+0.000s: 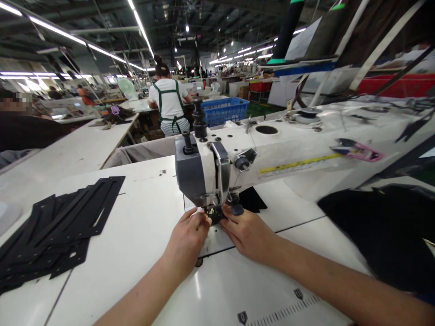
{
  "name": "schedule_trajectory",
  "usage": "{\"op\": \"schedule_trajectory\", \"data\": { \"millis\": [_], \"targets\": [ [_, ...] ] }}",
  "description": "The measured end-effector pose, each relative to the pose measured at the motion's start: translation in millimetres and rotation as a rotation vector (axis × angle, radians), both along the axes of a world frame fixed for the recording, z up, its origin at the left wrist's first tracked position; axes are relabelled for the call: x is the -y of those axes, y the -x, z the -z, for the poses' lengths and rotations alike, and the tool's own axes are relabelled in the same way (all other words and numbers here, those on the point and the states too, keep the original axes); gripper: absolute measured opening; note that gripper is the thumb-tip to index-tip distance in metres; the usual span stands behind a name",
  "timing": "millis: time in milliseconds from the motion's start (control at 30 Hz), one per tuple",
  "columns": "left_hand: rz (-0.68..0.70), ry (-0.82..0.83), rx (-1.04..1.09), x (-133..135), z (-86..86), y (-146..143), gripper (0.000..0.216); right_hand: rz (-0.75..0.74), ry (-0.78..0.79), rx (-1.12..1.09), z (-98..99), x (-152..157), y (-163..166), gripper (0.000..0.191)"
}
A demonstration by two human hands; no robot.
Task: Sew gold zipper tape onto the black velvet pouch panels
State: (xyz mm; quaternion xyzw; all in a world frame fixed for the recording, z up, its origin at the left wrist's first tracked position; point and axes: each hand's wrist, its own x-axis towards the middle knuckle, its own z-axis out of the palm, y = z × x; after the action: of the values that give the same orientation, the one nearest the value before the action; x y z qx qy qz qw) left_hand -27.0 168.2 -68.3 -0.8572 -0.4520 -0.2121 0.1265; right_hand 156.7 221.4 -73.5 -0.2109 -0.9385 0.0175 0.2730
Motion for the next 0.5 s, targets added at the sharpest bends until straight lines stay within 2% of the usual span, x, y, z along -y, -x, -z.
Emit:
{"op": "schedule_trajectory", "data": {
  "millis": [167, 500],
  "targets": [
    [-0.014, 0.000, 0.014, -1.2, -3.2, -1.9, 0.020, -0.004, 0.004, -0.020, 1.2, -2.2, 1.3, 0.021],
    [-0.030, -0.024, 0.015, -5.8, 3.1, 0.6, 0.015, -0.028, 0.017, -0.048, 1.5, -2.1, 1.7, 0.019]
  ]
}}
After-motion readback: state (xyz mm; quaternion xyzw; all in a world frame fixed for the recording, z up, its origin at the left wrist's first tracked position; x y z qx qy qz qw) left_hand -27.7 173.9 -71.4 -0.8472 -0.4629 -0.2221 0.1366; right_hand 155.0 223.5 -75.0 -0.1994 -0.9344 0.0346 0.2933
